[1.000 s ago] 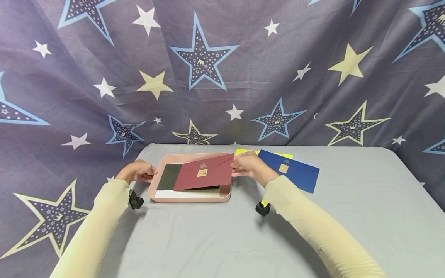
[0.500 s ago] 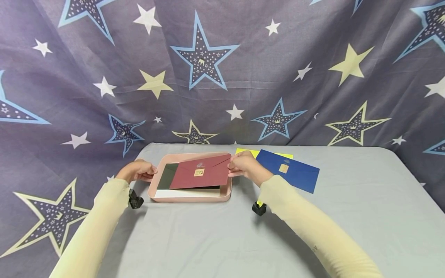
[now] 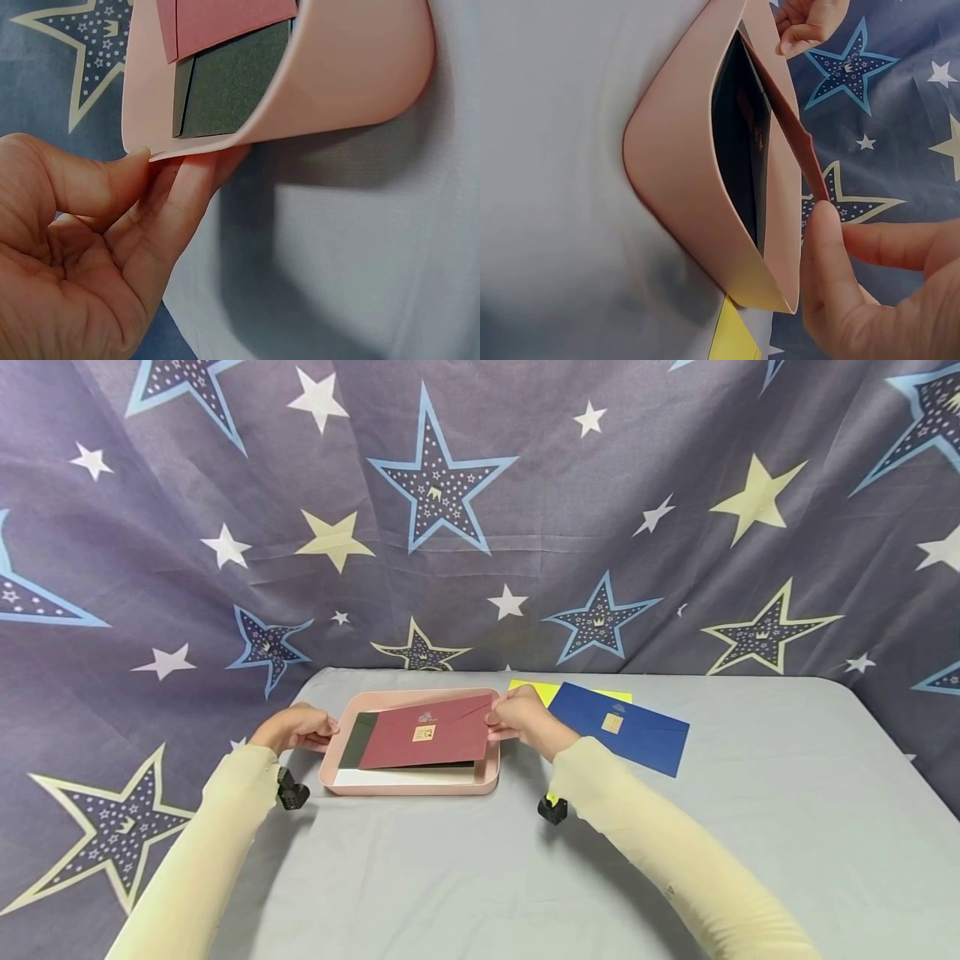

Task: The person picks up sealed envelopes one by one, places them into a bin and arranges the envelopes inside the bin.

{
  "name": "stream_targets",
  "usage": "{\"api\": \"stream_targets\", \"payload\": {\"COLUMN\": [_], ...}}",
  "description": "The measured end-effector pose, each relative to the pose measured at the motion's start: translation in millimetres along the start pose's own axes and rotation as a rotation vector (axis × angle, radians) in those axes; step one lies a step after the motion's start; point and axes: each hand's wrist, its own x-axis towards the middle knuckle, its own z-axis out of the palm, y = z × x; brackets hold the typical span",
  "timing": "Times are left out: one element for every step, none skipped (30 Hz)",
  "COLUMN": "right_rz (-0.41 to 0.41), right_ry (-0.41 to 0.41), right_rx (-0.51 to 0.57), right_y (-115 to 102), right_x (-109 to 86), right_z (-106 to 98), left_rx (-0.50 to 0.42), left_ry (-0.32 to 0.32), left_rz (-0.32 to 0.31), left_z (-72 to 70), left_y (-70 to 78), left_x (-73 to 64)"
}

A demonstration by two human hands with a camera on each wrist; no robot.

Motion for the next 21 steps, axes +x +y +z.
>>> {"api": "stream_targets", "payload": {"right_rz": [0.002,0.004,0.003,0.004,0.004,0.002,-0.001,-0.004,-0.008,-0.013,-0.019,-0.024,-0.026,-0.027,-0.027,-0.027,-0.024,-0.023,-0.022,-0.022,-0.023], "right_ry": [0.003,0.005,0.007,0.008,0.010,0.010,0.011,0.013,0.016,0.018,0.022,0.026,0.031,0.036,0.040,0.043,0.046,0.048,0.050,0.052,0.053], "right_rx": [0.001,0.000,0.000,-0.003,-0.004,-0.003,-0.002,-0.005,-0.008,-0.012,-0.015,-0.017,-0.022,-0.028,-0.031,-0.031,-0.029,-0.028,-0.026,-0.024,-0.022], "right_y": [0,0,1,1,1,1,1,1,1,2,3,4,5,5,6,7,7,7,8,8,8], "right_x": [0.4,0.6,0.7,0.9,1.0,1.1,1.6,1.9,2.5,3.3,3.9,4.8,5.7,6.0,6.7,6.9,7.1,7.4,7.2,7.1,7.1], "right_z": [1,2,2,3,4,5,6,6,7,8,9,10,10,10,11,11,12,12,12,13,13], "left_rx": [-0.001,0.000,0.001,0.003,0.006,0.009,0.013,0.016,0.017,0.015,0.015,0.012,0.009,0.006,0.001,-0.002,-0.003,-0.016,-0.016,-0.017,-0.017], "left_ry": [-0.001,-0.002,-0.004,-0.003,-0.002,0.001,0.002,0.005,0.006,0.006,0.005,0.004,0.005,0.007,0.003,0.003,0.002,-0.018,-0.020,-0.023,-0.029], "left_rz": [0.000,-0.001,0.000,0.000,0.000,-0.002,-0.001,-0.004,-0.004,-0.005,-0.004,-0.003,-0.003,-0.004,0.002,0.003,0.005,0.014,0.014,0.015,0.017], "left_z": [0.2,0.1,-0.1,-0.3,-0.4,-0.5,-0.7,-0.8,-1.0,-0.6,-0.5,-0.3,-0.3,0.0,-0.4,-0.4,-0.6,-2.8,-3.1,-3.2,-3.6], "left_y": [0.1,0.0,-0.1,0.0,0.0,0.1,0.0,0.2,0.4,1.0,1.1,1.2,1.4,1.4,1.0,0.6,0.2,-2.2,-2.5,-2.8,-2.9], "left_x": [0.0,-0.1,-0.1,-0.4,-0.3,-0.2,-0.5,-0.4,-0.7,-1.1,-1.2,-1.6,-2.1,-2.1,-2.4,-1.8,-1.7,1.6,1.7,2.1,2.4]}}
